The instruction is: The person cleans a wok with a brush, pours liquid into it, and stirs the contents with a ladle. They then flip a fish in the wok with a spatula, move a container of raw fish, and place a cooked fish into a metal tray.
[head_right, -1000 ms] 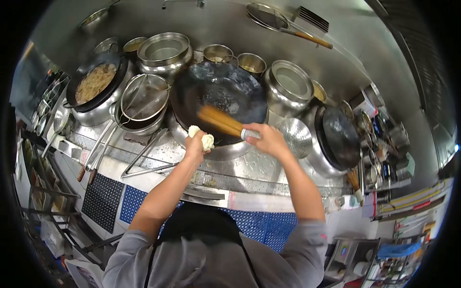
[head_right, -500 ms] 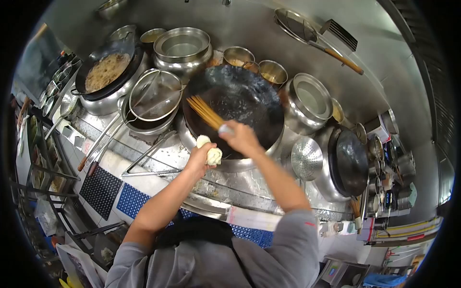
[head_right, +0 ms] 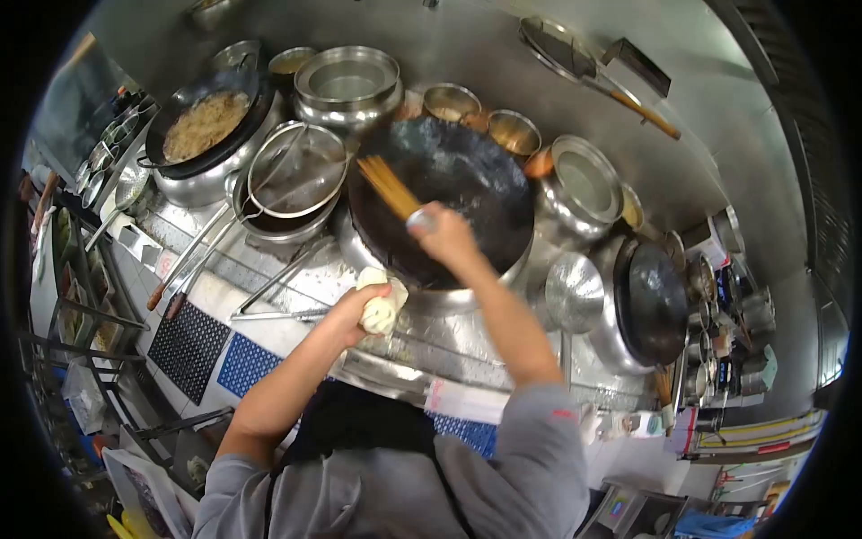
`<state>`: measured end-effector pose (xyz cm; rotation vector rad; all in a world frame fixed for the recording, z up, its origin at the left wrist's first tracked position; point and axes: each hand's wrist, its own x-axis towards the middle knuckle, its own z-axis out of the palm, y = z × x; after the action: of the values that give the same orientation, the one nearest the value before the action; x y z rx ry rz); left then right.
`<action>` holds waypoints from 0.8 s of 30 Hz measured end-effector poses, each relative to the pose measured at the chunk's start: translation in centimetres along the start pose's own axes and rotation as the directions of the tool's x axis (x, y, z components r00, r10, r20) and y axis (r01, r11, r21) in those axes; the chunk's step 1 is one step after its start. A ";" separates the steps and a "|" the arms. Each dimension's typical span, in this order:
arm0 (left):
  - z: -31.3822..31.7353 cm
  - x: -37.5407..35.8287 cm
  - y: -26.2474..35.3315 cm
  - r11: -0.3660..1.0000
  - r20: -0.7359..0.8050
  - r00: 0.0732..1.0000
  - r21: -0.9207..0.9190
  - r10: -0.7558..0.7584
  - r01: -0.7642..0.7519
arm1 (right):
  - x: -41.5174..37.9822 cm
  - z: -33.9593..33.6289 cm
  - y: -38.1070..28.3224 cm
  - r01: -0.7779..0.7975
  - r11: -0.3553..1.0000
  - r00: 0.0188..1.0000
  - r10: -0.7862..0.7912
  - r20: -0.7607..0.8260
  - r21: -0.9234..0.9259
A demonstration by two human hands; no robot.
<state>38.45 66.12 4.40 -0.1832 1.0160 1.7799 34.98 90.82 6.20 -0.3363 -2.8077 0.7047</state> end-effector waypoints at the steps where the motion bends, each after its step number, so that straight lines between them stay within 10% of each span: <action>1: -1.5 -1.6 -0.9 0.999 0.014 1.000 0.026 -0.027 0.026 | 0.5 -3.1 0.9 -0.126 0.971 0.989 0.139 0.049 -0.201; 3: -2.7 -4.3 -0.6 0.998 0.089 0.996 0.053 0.030 -0.035 | 3.6 -7.6 6.1 -0.379 0.782 0.924 0.355 -0.146 -0.496; 5: -3.7 -8.3 -0.6 0.993 0.130 0.986 0.043 0.099 -0.106 | 3.6 -9.0 6.7 -0.564 0.805 0.717 0.368 -0.592 -0.183; 8: -7.2 -9.8 -1.7 0.997 0.180 0.983 0.058 0.042 -0.053 | 3.5 -5.7 6.3 -0.545 0.796 0.815 0.430 -0.389 -0.262; 10: -8.1 -10.8 -2.3 0.997 0.159 0.985 0.034 0.062 -0.069 | 1.0 -2.5 2.2 -0.227 0.907 0.973 0.226 -0.046 -0.355; 12: -9.4 -12.2 -3.4 0.995 0.123 0.988 -0.025 0.095 -0.093 | -2.8 -3.5 -3.7 -0.180 0.984 0.962 0.175 0.207 0.004; 15: -11.7 -15.0 -4.6 0.992 0.084 0.991 -0.077 0.104 -0.098 | -3.4 -8.4 0.2 -0.167 0.968 0.938 0.215 0.272 -0.190; 17: -11.8 -15.5 -5.1 0.977 0.096 0.979 -0.136 0.179 -0.165 | -0.4 -11.7 6.6 -0.291 0.730 0.938 0.344 -0.035 -0.618; 19: -12.9 -15.8 -5.5 0.977 0.097 0.982 -0.155 0.164 -0.148 | 0.5 -13.8 5.7 -0.555 0.737 0.805 0.357 -0.475 -0.386; 22: -13.5 -15.5 -5.9 0.975 0.031 0.984 -0.144 0.178 -0.172 | 1.3 -9.5 7.3 -0.461 0.812 0.831 0.254 -0.495 -0.359; 24: -12.8 -14.9 -5.7 0.973 0.017 0.985 -0.156 0.173 -0.168 | -0.3 -5.5 4.8 -0.242 0.819 0.967 0.247 -0.061 -0.520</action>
<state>45.86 47.25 1.40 -0.1676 0.8948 2.0137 37.52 97.24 8.56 -0.8011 -2.9506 -0.0502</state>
